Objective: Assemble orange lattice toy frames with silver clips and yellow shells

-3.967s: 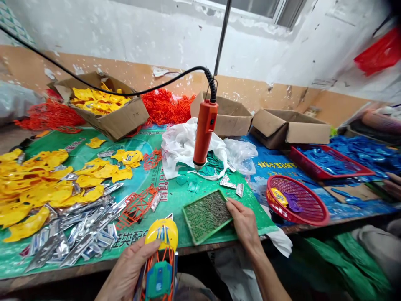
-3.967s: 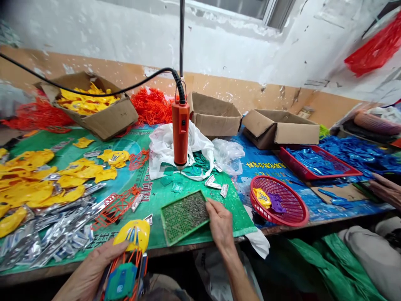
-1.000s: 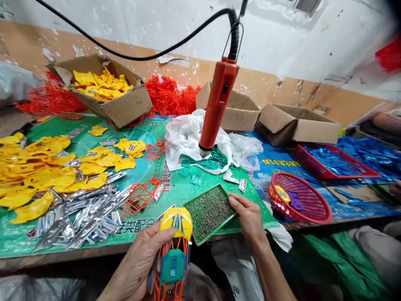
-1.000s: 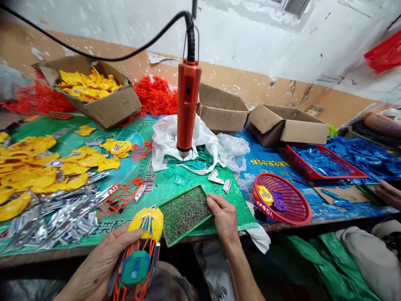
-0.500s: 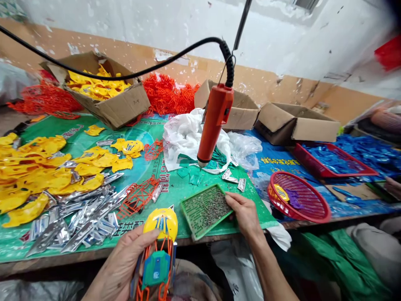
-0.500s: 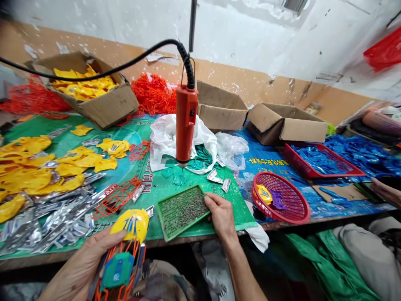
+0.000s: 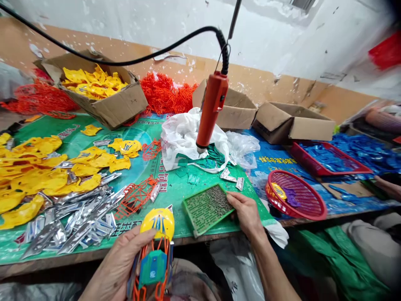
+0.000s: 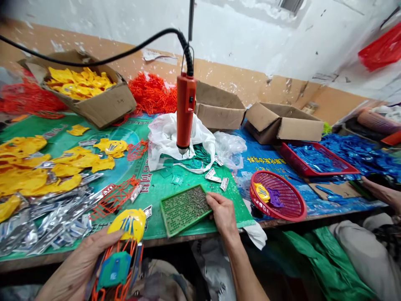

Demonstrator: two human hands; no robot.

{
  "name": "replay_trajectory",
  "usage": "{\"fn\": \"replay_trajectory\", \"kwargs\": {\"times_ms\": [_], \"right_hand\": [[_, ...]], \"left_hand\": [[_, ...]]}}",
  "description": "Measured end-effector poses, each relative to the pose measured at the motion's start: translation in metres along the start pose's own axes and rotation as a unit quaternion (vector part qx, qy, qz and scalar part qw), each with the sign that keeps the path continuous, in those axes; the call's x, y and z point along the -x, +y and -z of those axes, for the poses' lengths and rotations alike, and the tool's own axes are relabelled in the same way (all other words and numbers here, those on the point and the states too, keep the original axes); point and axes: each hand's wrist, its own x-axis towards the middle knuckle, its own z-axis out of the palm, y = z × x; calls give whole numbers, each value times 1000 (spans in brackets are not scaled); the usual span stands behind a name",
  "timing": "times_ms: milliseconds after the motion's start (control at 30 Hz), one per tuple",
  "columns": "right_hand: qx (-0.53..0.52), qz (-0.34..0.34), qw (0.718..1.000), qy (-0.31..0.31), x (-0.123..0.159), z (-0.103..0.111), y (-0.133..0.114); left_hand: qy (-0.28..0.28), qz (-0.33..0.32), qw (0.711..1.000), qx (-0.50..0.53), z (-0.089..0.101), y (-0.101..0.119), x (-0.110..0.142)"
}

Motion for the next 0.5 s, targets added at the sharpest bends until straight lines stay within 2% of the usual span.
{"fn": "replay_trajectory", "kwargs": {"times_ms": [200, 267, 500], "right_hand": [[9, 8, 1000, 21, 4, -1, -6], [5, 12, 1000, 10, 3, -2, -6], [-49, 6, 999, 3, -2, -16, 1]], "left_hand": [[3, 4, 1000, 10, -8, -2, 4], [6, 2, 1000, 13, -8, -3, 5], [17, 7, 1000, 14, -3, -1, 6]]}}
